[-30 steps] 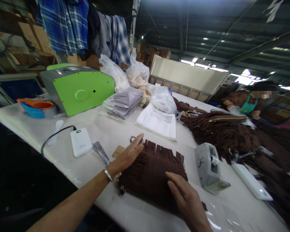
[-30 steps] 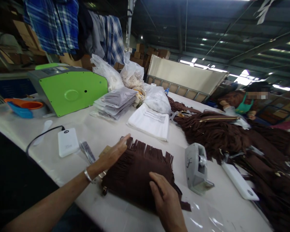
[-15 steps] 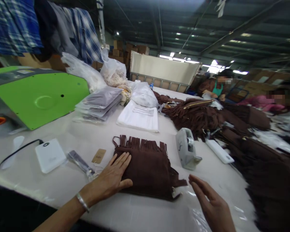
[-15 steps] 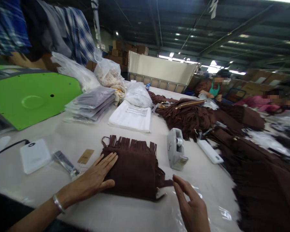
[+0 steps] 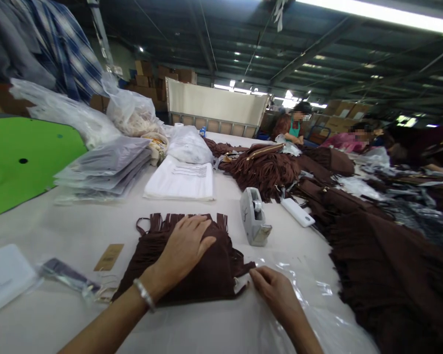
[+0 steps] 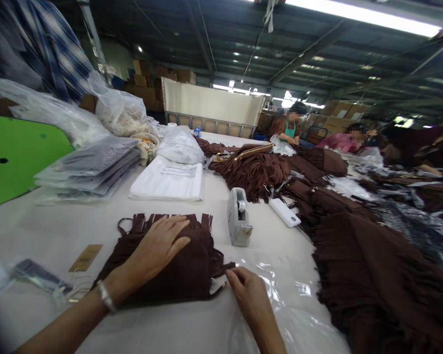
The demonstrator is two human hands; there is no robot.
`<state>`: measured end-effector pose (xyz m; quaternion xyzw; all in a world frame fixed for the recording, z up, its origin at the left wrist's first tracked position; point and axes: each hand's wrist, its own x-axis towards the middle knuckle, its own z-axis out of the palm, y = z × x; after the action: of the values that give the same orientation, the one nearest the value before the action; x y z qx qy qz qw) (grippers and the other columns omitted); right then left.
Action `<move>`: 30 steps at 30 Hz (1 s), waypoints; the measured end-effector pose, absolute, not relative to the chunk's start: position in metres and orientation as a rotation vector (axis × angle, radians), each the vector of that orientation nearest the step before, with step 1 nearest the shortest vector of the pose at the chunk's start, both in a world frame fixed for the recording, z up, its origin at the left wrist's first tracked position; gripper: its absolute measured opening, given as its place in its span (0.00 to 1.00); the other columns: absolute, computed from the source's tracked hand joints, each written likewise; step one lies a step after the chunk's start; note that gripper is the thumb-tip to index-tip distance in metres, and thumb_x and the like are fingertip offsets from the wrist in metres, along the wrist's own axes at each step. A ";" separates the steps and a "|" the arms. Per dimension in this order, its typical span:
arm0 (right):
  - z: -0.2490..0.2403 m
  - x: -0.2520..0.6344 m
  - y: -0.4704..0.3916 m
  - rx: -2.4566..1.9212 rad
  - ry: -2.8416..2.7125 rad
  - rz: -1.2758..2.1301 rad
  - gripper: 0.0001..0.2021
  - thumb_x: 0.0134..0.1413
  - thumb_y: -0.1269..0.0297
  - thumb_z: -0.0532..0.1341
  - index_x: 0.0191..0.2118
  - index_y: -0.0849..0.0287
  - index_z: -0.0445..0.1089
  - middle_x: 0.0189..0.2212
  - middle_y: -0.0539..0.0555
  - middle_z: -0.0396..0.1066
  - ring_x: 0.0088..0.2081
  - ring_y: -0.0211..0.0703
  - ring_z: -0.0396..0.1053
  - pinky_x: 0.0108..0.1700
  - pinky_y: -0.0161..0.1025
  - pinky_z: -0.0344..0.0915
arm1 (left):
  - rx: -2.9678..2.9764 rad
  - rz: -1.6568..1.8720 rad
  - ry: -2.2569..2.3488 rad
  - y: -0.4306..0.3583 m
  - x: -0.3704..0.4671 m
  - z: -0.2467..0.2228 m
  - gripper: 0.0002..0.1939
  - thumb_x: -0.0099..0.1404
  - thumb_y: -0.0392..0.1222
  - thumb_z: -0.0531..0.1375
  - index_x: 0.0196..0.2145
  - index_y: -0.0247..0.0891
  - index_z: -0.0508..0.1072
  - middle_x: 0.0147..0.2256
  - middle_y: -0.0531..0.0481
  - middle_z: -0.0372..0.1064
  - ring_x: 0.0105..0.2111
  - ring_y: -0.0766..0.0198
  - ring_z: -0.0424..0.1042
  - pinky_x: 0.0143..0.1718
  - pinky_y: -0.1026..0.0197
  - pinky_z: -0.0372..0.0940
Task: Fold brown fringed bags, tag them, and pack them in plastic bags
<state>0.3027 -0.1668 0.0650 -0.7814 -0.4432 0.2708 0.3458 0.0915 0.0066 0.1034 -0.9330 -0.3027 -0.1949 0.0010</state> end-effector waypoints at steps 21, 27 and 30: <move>0.039 0.305 -0.174 -1.486 -0.576 1.211 0.24 0.47 0.41 0.66 0.36 0.60 0.72 0.32 0.54 0.73 0.34 0.40 0.69 0.39 0.36 0.63 | -3.249 0.050 -0.277 0.002 0.189 0.087 0.06 0.66 0.42 0.61 0.36 0.36 0.71 0.33 0.45 0.75 0.36 0.55 0.74 0.39 0.56 0.63; 0.067 0.288 -0.136 -1.353 -0.811 1.467 0.20 0.45 0.50 0.68 0.39 0.62 0.73 0.28 0.50 0.72 0.29 0.38 0.67 0.33 0.34 0.63 | -3.421 -0.319 -0.558 0.001 0.166 0.084 0.04 0.68 0.39 0.58 0.34 0.38 0.67 0.34 0.50 0.71 0.36 0.58 0.68 0.39 0.57 0.59; 0.079 0.277 -0.113 -1.428 -1.031 1.398 0.12 0.39 0.65 0.68 0.35 0.59 0.75 0.31 0.49 0.74 0.36 0.43 0.70 0.39 0.36 0.65 | -3.529 -0.560 -0.613 -0.001 0.161 0.082 0.05 0.67 0.37 0.59 0.33 0.39 0.66 0.33 0.51 0.69 0.35 0.60 0.66 0.39 0.57 0.57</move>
<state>0.2774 -0.1125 0.0790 -0.5727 -0.4136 0.5607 0.4319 0.1607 -0.0008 0.0819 -0.9451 -0.1642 -0.1500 -0.2396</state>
